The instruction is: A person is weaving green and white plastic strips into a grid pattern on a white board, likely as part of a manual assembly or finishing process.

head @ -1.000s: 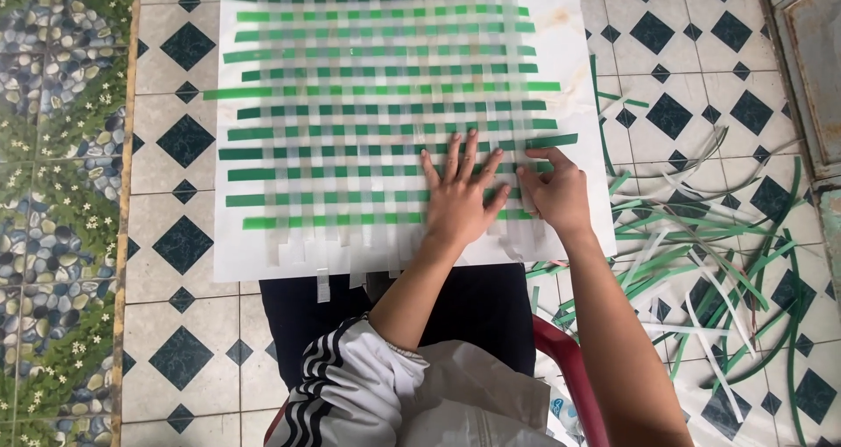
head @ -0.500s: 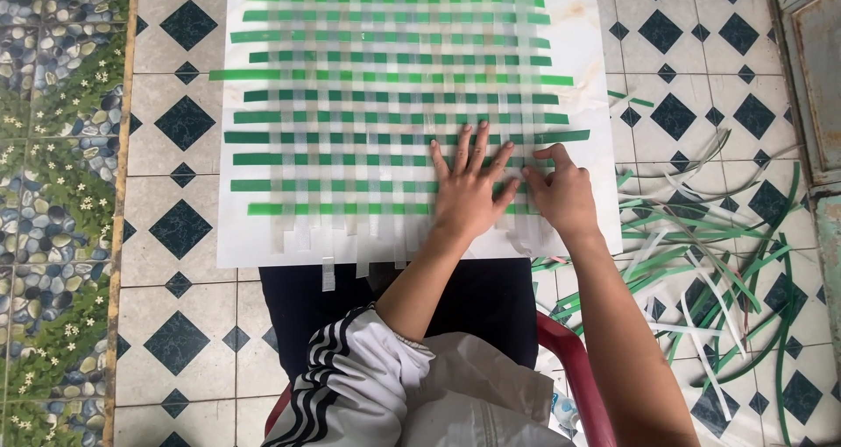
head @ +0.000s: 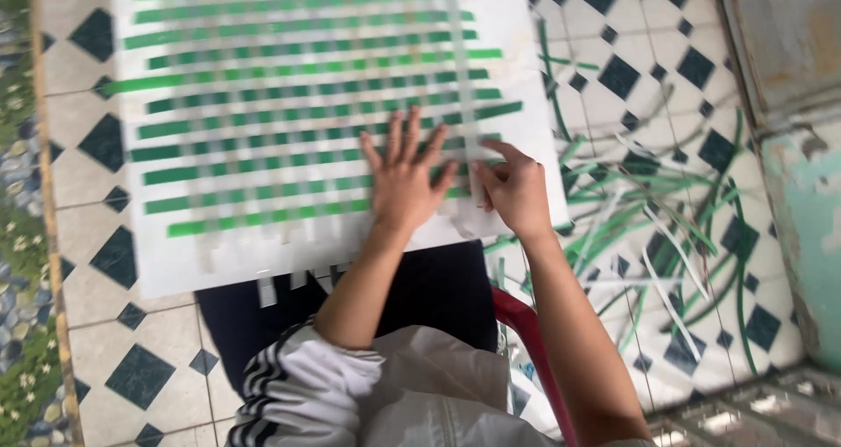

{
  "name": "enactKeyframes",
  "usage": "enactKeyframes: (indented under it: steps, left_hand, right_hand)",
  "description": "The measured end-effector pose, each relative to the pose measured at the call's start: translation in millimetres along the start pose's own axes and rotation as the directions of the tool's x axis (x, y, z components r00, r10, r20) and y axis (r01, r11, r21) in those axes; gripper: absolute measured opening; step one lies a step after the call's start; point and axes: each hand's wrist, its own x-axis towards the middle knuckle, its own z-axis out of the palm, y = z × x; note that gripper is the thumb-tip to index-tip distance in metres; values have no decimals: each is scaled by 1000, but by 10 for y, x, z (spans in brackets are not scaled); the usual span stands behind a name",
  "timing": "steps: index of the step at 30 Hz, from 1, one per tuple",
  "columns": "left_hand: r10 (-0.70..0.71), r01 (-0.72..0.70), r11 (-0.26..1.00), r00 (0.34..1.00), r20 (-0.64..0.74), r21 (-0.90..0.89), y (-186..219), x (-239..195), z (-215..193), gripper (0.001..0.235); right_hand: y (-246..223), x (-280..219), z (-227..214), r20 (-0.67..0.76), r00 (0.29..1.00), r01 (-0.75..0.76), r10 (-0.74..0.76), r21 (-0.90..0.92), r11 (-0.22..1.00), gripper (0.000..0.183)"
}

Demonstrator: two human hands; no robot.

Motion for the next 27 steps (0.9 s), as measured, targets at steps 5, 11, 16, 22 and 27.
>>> enactKeyframes:
  steps: [5,11,16,22,27]
  left_hand:
    - [37,-37,999,999,1,34,-20,23,20,51]
    - [-31,22,999,974,223,40,79,71,-129,58]
    - [3,-10,999,983,185,40,118,67,-148,54]
    - [20,-24,999,987,161,26,135,67,-140,51]
    - [28,-33,999,988,155,31,132,76,-128,50]
  right_hand:
    - [189,-361,-757,-220,975,61,26,379,924,12]
    - [2024,-654,-1351,-586,639,188,498,747,637,11]
    - [3561,-1357,-444,-405,177,-427,897,790,440,27]
    - [3687,-2186,383,-127,140,-753,982,630,189,14]
    - [3602,-2051,164,108,241,-769,964,628,122,28]
